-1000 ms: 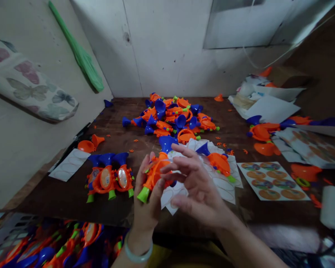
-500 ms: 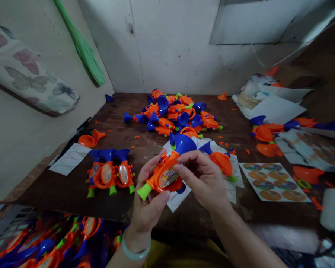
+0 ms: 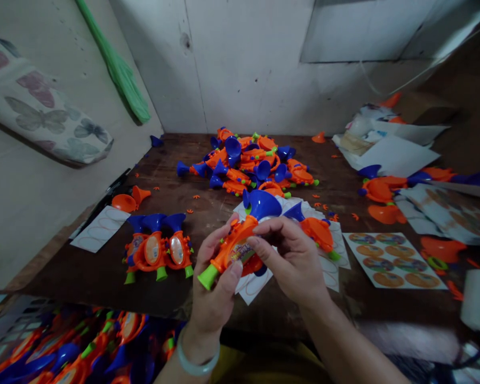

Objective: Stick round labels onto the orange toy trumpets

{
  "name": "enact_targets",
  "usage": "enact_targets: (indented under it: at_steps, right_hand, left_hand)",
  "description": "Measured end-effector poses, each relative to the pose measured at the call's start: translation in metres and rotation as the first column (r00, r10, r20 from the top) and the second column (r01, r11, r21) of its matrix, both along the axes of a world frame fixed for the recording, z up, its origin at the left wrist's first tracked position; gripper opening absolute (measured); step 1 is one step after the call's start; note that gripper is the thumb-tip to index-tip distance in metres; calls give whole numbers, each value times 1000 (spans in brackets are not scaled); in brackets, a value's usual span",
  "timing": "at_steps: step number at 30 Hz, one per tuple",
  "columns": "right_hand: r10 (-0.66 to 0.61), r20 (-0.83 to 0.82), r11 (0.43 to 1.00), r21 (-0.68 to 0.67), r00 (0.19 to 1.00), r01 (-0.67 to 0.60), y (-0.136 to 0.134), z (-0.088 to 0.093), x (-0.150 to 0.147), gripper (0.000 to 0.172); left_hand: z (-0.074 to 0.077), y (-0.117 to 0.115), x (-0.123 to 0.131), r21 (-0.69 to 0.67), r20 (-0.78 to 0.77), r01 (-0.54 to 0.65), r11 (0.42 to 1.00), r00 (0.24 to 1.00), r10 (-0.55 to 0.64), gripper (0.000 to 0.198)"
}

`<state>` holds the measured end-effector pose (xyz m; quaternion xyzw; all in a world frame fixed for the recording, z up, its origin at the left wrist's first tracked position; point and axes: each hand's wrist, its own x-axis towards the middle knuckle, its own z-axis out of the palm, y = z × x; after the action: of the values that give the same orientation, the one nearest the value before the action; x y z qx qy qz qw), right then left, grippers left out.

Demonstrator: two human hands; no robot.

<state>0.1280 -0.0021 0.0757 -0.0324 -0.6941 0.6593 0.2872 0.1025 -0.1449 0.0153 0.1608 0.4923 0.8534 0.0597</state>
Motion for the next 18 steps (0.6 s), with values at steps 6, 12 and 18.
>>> enact_targets:
  at_steps: [6,12,18]
  right_hand:
    - [-39,-46,989,142,998,45,1,0,-1,5]
    - [-99,-127,923,358,987,139,-1,1,3,12]
    - [-249,-314,729,561,916,391,6,-6,-2,44]
  left_hand:
    - [-2,0,2,-11,-42,-66,998,997,65,48]
    - [3,-2,4,-24,-69,-68,997,995,66,47]
    - [3,2,8,1,-76,-114,993,991,114,44]
